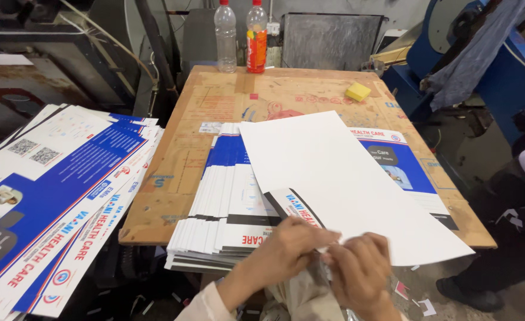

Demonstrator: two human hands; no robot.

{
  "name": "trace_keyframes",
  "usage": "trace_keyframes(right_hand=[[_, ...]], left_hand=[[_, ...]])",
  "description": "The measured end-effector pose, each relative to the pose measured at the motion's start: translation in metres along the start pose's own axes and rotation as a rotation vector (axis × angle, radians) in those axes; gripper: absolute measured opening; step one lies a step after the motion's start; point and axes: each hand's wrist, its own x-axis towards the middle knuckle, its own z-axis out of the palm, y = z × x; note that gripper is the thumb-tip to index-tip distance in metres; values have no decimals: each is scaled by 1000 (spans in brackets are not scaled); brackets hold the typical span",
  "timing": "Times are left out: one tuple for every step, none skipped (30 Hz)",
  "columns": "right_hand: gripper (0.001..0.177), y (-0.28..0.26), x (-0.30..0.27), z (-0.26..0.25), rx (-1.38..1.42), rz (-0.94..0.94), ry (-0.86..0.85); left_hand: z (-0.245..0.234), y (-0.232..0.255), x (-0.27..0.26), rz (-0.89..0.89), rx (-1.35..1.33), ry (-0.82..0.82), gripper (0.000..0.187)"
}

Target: The person sits and repeatedly folds printed sheets in half by hand. They pick up a sheet from a stack, fold it, and place it on a separate pile on the table.

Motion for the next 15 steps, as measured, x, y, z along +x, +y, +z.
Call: trace_keyframes(right_hand=[[15,7,-10,-9,-11,19,-28],[16,16,-18,-15,-57,67,56],[16,25,-27,-19,-69,187,93],[17,35,-35,-22,-69,345,121],[17,45,-42,-22,-67,505,143],[18,54,-46,-19,-27,589,118],[18,62,-48,-15,20,664,96],[18,73,-47,-10,61,713,65],[19,79,-46,-7,94,731,46],[19,84,-45,-5,114,738,36],[20,88,-41,-2,135,748,27],[21,88,-39,-3,146,744,27],[21,91,-35,-5,159,738,25],[22,91,-32,-7,170,733,22],[22,92,-27,-10,182,721,26]], left_hand=[[-2,-9,0,28,69,28,57],[-8,-21,1,-32,78,44,56],[-17,-34,1,-92,86,61,56],[-27,-44,-1,-74,135,99,53],[-38,-53,-2,-55,184,136,50],[-51,-59,-6,-30,236,169,47],[-64,-62,-11,-45,270,185,44],[-75,-62,-16,-59,303,208,41],[-88,-60,-21,-73,335,230,39],[-102,-56,-28,-70,372,279,34],[-117,-49,-36,-66,409,327,29],[-134,-41,-45,-63,441,372,25],[-154,-30,-54,-87,498,400,23],[-178,-21,-63,-111,555,424,22],[-203,-17,-65,-174,629,491,22]])
